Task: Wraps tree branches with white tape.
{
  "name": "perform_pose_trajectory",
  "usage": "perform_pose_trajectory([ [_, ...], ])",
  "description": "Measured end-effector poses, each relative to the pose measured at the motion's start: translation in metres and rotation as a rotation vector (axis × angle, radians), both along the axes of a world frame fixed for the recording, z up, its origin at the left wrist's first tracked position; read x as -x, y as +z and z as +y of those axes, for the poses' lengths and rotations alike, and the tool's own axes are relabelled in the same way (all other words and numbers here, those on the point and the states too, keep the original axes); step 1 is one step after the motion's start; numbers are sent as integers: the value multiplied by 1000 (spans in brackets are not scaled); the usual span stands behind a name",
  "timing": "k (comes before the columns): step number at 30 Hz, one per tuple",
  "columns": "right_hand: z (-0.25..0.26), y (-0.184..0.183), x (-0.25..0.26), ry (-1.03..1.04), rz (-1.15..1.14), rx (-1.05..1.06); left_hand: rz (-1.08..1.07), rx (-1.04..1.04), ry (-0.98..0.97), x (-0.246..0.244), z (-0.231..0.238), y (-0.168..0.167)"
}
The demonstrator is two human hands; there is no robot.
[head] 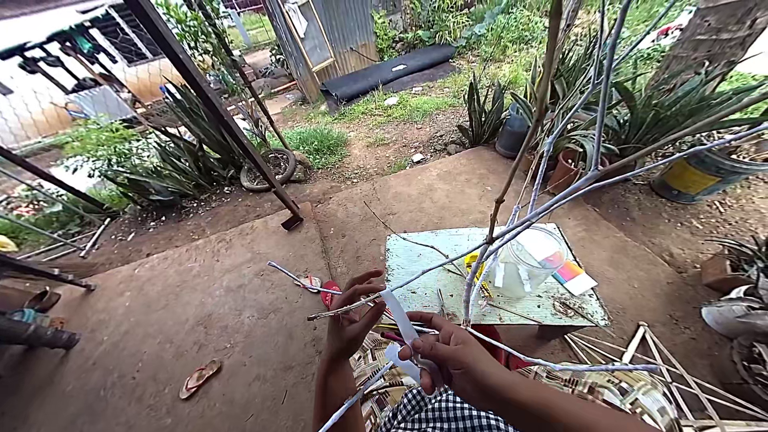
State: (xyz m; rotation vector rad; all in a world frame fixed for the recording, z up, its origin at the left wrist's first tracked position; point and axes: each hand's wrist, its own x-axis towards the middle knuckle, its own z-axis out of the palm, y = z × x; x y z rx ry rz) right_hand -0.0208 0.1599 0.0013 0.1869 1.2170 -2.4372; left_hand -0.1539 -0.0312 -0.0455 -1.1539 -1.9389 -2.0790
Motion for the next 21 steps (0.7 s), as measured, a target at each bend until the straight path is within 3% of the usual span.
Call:
perform_pose_trajectory([
  [5, -13, -31, 14, 125, -98, -60, -159, -20, -141, -6, -14, -13],
  [8, -22, -40, 25, 148, -93, -55, -141, 69, -210, -13, -15, -11],
  [13, -34, -51, 51, 47, 22, -120, -142, 215, -74, -15, -10, -7],
  [16, -28, -50, 63, 58, 213, -393, -158, 246, 124, -8, -10, -3],
  [19, -4, -33, 69, 242, 459, -877, -71, 259, 188, 9, -19, 2],
  [21, 16, -13, 70, 279, 556, -1030, 33, 264, 224, 23, -26, 5],
])
